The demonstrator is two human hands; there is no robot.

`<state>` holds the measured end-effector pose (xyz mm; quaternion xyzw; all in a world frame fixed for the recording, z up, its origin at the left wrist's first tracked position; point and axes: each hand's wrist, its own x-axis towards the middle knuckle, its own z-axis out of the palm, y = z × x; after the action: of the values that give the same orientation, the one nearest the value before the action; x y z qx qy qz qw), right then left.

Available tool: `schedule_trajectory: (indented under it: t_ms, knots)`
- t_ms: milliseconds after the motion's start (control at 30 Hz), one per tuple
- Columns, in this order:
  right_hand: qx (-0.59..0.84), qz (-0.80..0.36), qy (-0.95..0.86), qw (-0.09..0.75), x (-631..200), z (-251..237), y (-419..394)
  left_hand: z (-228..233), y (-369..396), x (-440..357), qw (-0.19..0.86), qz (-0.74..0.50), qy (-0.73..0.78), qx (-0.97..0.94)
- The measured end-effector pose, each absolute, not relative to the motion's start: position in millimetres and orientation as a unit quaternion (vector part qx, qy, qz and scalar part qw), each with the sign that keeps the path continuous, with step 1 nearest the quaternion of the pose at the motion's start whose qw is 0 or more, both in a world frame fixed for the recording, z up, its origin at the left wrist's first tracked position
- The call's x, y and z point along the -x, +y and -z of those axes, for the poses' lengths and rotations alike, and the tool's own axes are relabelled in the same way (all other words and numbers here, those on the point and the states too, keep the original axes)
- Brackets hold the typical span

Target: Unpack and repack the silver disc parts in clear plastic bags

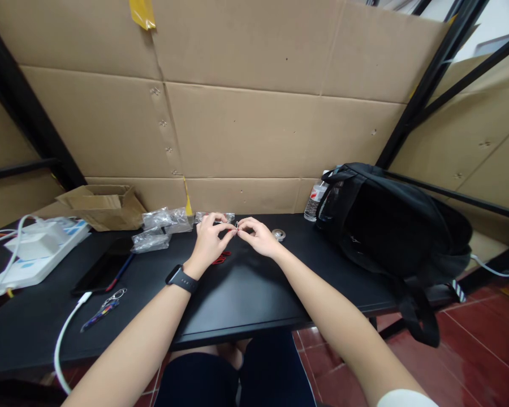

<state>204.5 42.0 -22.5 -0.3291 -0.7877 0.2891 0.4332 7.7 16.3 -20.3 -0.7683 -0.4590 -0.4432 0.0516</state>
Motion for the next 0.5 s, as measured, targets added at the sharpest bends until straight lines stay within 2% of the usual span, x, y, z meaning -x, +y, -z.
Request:
schedule_trajectory:
  t_ms: [167,333,500]
  knots:
    - [0.355,-0.232,-0.800,0.424,-211.8,24.3,46.7,19.8,18.3,-2.6,0.042,0.397,-0.477,0.783]
    - [0.409,-0.089,-0.855,0.304,-234.4,17.8,48.0,23.0,25.3,13.4,-0.003,0.256,-0.485,0.836]
    - [0.436,-0.082,-0.870,0.214,-247.6,12.3,51.0,27.0,29.6,22.9,-0.043,0.171,-0.464,0.868]
